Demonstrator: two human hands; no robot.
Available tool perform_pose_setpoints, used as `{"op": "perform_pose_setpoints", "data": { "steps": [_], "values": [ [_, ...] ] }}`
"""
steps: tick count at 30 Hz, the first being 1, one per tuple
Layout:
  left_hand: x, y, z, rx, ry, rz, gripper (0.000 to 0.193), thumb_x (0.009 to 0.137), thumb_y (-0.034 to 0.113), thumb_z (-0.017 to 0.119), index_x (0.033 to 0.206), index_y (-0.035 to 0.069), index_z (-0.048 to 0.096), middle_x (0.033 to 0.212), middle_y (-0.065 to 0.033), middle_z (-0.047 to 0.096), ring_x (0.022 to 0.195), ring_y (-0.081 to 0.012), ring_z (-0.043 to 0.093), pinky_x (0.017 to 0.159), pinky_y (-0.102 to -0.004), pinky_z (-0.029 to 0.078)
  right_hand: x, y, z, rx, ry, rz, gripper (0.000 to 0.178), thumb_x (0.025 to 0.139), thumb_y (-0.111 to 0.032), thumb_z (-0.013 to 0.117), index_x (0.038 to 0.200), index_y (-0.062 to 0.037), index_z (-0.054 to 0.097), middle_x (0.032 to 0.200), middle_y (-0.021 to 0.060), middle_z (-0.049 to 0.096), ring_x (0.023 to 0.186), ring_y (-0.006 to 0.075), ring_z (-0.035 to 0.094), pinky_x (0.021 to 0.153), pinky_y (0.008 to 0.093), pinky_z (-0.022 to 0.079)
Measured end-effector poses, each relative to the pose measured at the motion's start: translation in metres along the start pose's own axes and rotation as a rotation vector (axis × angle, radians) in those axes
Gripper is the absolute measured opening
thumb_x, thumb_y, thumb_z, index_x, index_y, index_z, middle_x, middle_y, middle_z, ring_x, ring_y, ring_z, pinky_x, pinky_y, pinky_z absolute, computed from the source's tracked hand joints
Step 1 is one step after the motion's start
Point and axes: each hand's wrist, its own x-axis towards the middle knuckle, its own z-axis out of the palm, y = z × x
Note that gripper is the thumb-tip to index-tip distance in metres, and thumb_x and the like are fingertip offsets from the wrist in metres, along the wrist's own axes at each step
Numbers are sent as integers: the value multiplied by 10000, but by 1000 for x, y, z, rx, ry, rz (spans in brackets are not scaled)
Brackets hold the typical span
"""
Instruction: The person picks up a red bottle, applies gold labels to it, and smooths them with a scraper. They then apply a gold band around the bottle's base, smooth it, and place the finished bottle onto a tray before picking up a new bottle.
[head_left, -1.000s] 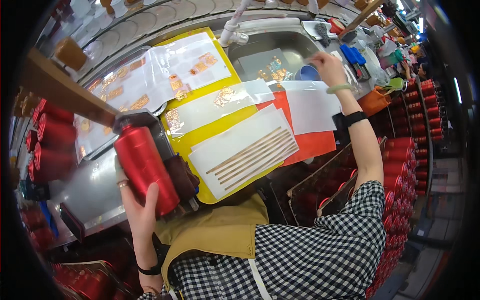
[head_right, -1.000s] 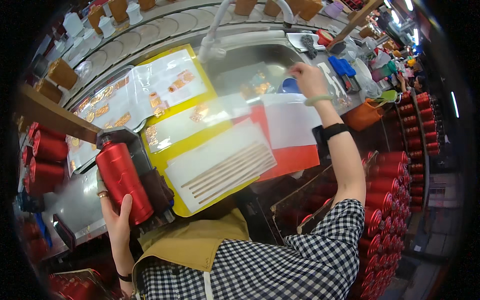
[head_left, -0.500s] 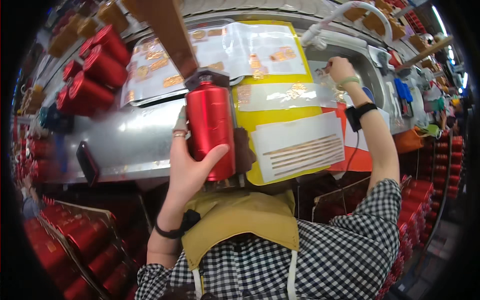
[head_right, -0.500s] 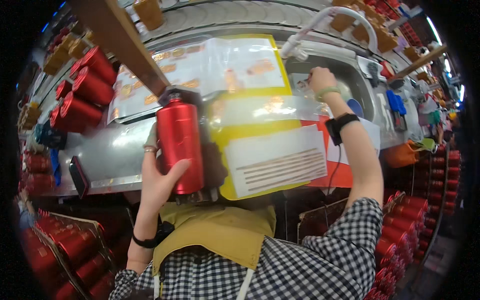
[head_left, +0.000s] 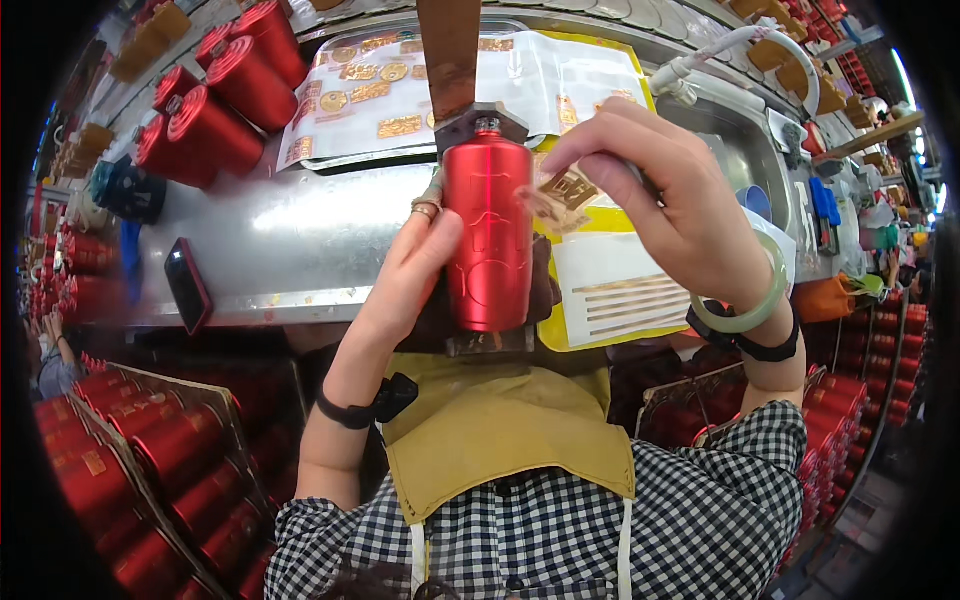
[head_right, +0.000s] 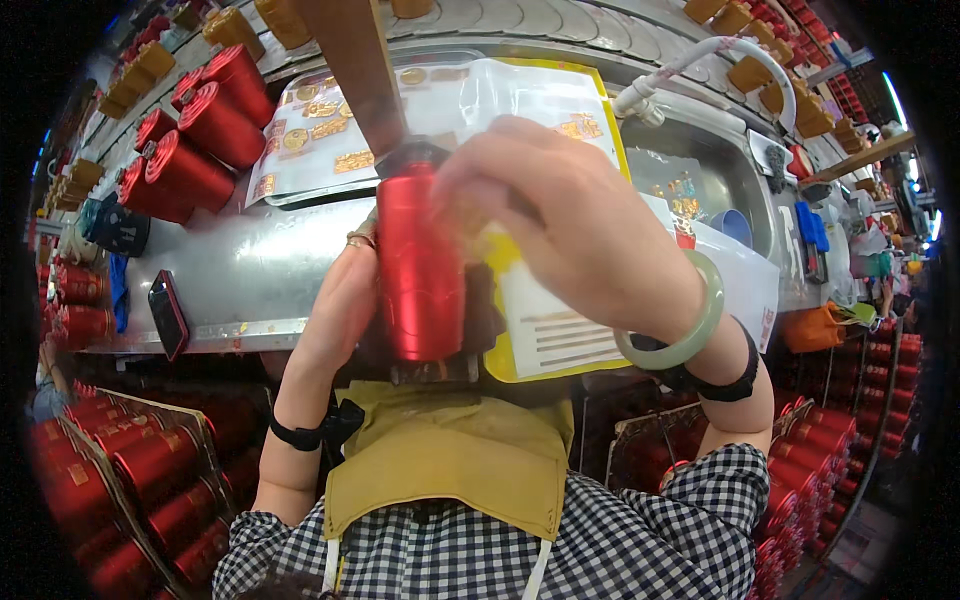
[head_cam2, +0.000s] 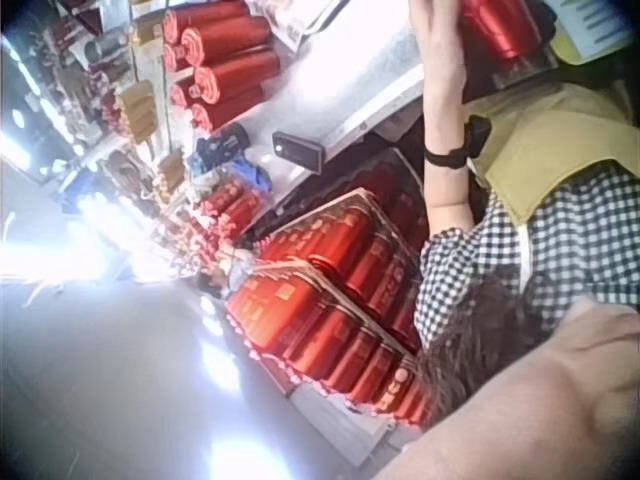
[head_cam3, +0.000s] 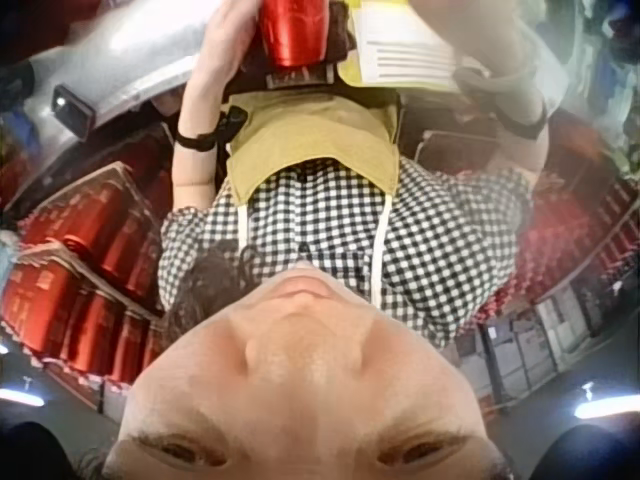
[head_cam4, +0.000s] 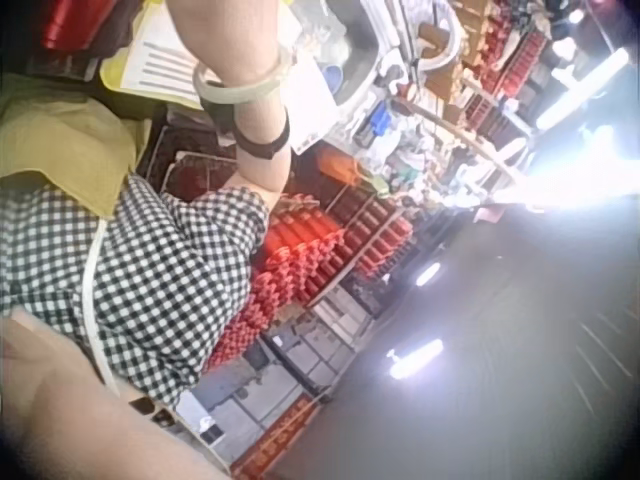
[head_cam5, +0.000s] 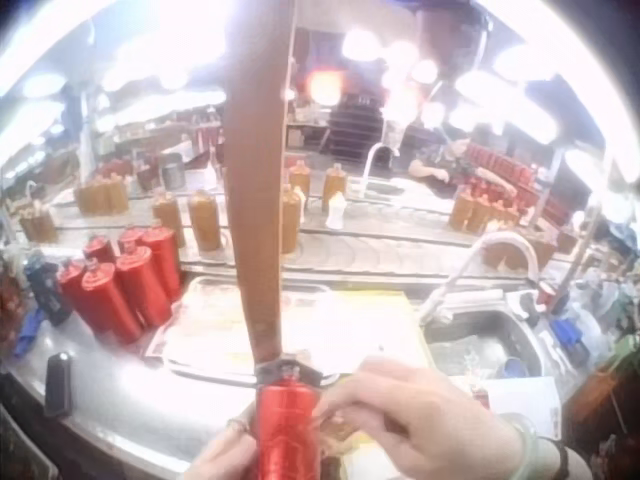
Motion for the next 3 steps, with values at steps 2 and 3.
{"op": "perform_pose_setpoints", "data": {
  "steps": [2, 3],
  "values": [
    [-1, 0, -1, -35, 68, -7, 889, 1020, 451, 633, 1641, -5, 188, 1605, -143, 398, 1463, -218, 409, 1213, -420, 327, 10, -9, 5, 105, -175, 12, 169, 985, 14, 575, 1097, -36, 693, 974, 128, 659, 907, 291, 647, 819, 346, 491],
    [-1, 1, -1, -69, 133, -16, 956, 1005, 548, 628, 1654, 18, 169, 1639, -122, 371, 1512, -226, 344, 1240, -432, 278, 11, -10, 5, 104, -175, 13, 169, 985, 14, 575, 1097, -36, 693, 974, 128, 659, 907, 291, 647, 819, 346, 491]
  ]
}}
